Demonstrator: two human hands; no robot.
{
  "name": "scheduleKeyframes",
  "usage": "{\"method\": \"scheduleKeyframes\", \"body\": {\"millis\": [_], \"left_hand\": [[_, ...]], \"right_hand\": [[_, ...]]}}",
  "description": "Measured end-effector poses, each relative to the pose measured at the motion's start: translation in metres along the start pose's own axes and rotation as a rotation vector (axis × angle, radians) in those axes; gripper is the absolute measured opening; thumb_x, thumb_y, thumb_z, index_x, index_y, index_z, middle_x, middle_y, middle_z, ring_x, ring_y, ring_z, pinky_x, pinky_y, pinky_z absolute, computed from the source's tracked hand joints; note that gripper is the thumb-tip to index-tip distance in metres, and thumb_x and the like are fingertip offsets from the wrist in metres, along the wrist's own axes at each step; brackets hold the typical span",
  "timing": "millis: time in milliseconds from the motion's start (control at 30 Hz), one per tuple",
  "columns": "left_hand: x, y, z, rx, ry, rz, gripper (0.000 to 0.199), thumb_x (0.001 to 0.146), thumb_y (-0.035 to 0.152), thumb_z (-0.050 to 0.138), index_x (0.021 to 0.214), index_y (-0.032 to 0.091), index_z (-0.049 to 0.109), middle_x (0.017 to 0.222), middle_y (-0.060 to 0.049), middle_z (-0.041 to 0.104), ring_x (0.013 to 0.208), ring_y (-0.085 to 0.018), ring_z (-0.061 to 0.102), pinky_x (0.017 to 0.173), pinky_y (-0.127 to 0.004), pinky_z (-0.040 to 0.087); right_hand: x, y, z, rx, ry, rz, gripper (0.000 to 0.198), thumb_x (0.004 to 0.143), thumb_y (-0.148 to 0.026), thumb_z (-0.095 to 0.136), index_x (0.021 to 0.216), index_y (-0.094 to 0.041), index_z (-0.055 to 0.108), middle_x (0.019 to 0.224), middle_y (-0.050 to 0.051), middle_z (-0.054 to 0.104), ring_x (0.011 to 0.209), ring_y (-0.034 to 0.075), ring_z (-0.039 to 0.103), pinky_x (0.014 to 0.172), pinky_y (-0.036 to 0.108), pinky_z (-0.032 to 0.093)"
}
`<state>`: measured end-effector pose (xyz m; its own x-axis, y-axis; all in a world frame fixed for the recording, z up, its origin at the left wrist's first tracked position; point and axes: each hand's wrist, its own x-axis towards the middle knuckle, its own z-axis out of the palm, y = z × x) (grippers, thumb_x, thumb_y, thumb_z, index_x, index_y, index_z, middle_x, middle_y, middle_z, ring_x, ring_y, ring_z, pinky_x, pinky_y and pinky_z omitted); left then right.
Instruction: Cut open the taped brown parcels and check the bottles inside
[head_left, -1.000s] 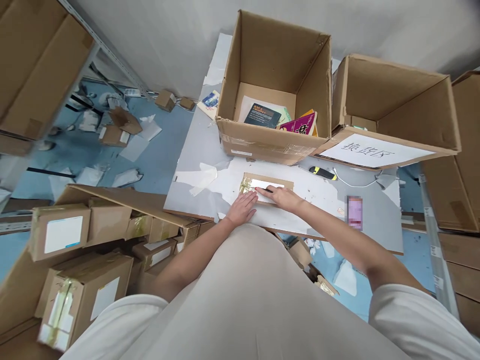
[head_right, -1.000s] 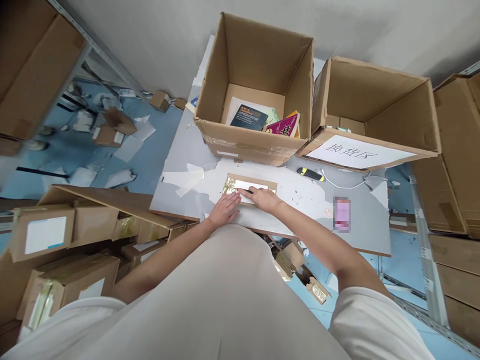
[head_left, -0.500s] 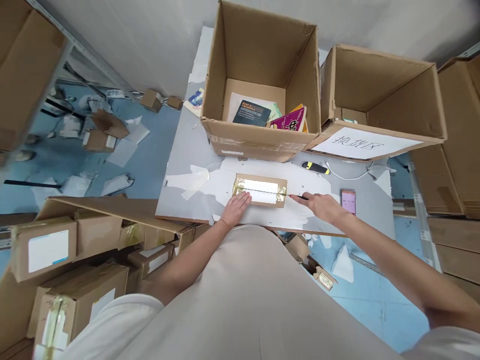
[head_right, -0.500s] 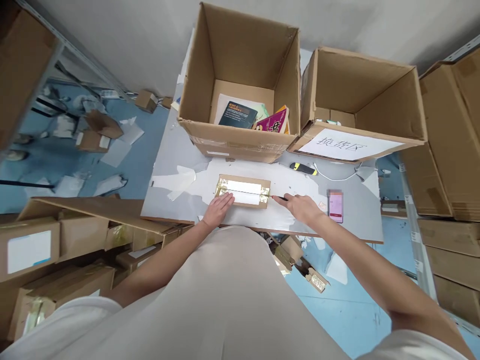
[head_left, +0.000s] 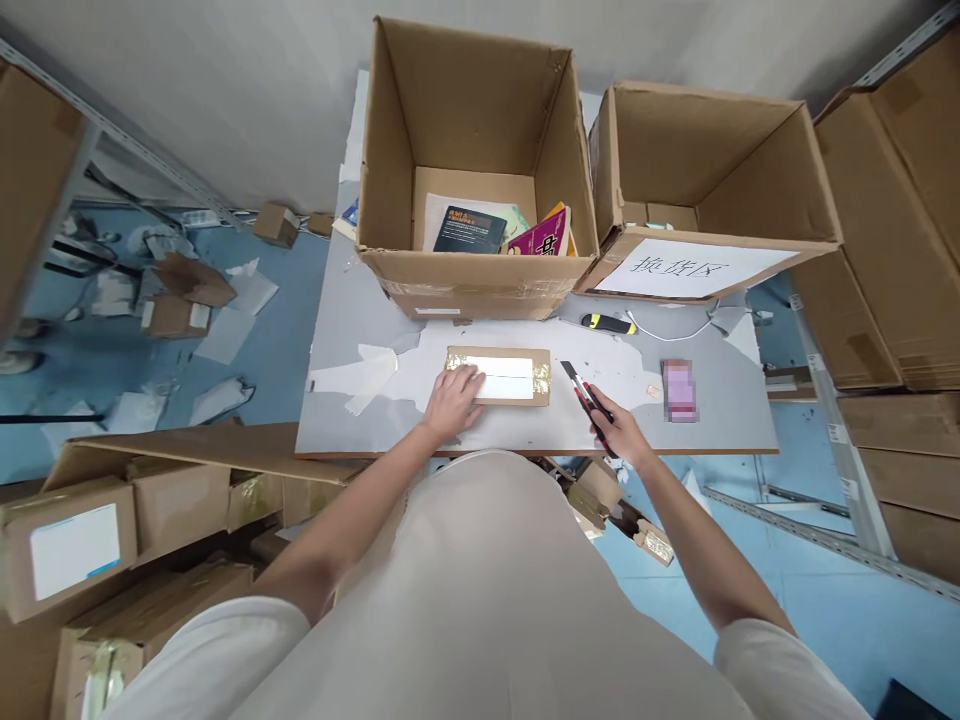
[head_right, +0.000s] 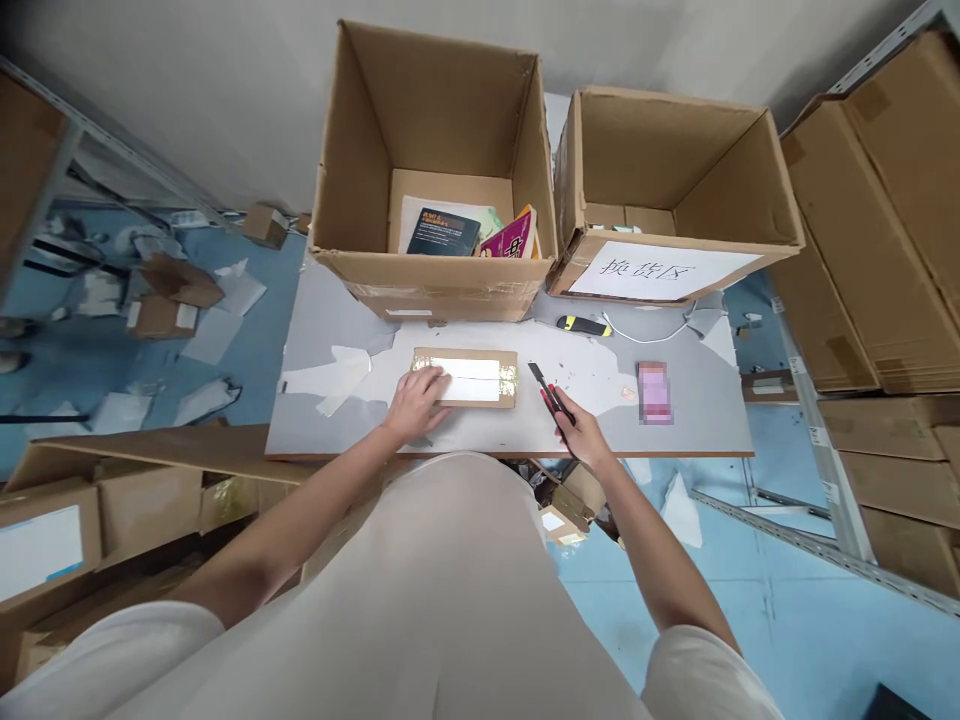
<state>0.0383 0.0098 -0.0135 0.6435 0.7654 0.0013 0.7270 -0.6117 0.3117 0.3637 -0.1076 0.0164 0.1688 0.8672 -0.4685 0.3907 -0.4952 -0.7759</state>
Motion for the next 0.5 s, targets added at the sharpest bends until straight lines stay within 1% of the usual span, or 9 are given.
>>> {"method": "scheduleKeyframes", "body": {"millis": [100,167,233,300,400,500], "left_hand": [[0.016,-0.004,-0.009,0.049,-0.043,-0.076,0.101,0.062,0.055,0.071,0.144,0.012,0.031,0.153,-0.022,0.023,0.141,-0.040,0.018,0.110,-0.056,0.018],[0.023,-0.006,-0.011,0.052,-0.097,-0.103,0.114,0.057,0.060,0.072,0.147,0.012,0.023,0.154,-0.021,0.018,0.142,-0.041,0.012,0.111,-0.058,0.014],[0.027,-0.008,-0.011,0.039,-0.139,-0.113,0.116,0.057,0.063,0.071,0.148,0.012,0.020,0.154,-0.020,0.019,0.142,-0.040,0.012,0.111,-0.059,0.016],[0.027,-0.009,-0.008,0.026,-0.141,-0.126,0.116,0.056,0.065,0.070,0.147,0.012,0.020,0.153,-0.020,0.022,0.142,-0.040,0.013,0.110,-0.059,0.019],[0.026,-0.014,-0.003,-0.009,-0.096,-0.093,0.118,0.052,0.065,0.071,0.146,0.011,0.024,0.149,-0.020,0.029,0.140,-0.040,0.016,0.111,-0.055,0.023],[0.028,-0.020,0.003,-0.056,-0.041,-0.013,0.118,0.049,0.063,0.073,0.143,0.007,0.029,0.143,-0.021,0.036,0.138,-0.040,0.021,0.114,-0.051,0.023]], "right_hand": [[0.005,0.001,0.028,0.213,0.000,0.044,0.068,0.086,-0.045,0.049,0.147,-0.019,0.032,0.058,-0.004,0.056,0.046,0.010,0.048,0.046,0.025,0.045],[0.006,0.001,0.037,0.294,-0.005,0.036,0.071,0.085,-0.047,0.052,0.147,-0.019,0.031,0.058,-0.004,0.056,0.047,0.011,0.049,0.046,0.025,0.044],[0.005,0.003,0.041,0.352,-0.012,0.028,0.075,0.084,-0.050,0.053,0.148,-0.019,0.030,0.059,-0.003,0.057,0.047,0.011,0.049,0.045,0.025,0.043],[0.004,0.006,0.042,0.390,-0.028,0.028,0.078,0.083,-0.051,0.054,0.148,-0.018,0.028,0.060,-0.003,0.057,0.048,0.011,0.049,0.046,0.025,0.043],[0.007,0.009,0.037,0.388,-0.091,0.017,0.076,0.084,-0.050,0.054,0.148,-0.020,0.028,0.062,-0.003,0.056,0.052,0.011,0.051,0.048,0.025,0.045],[0.016,0.007,0.027,0.300,-0.154,-0.002,0.071,0.084,-0.048,0.054,0.146,-0.021,0.034,0.067,-0.002,0.059,0.052,0.010,0.050,0.049,0.025,0.045]]}}
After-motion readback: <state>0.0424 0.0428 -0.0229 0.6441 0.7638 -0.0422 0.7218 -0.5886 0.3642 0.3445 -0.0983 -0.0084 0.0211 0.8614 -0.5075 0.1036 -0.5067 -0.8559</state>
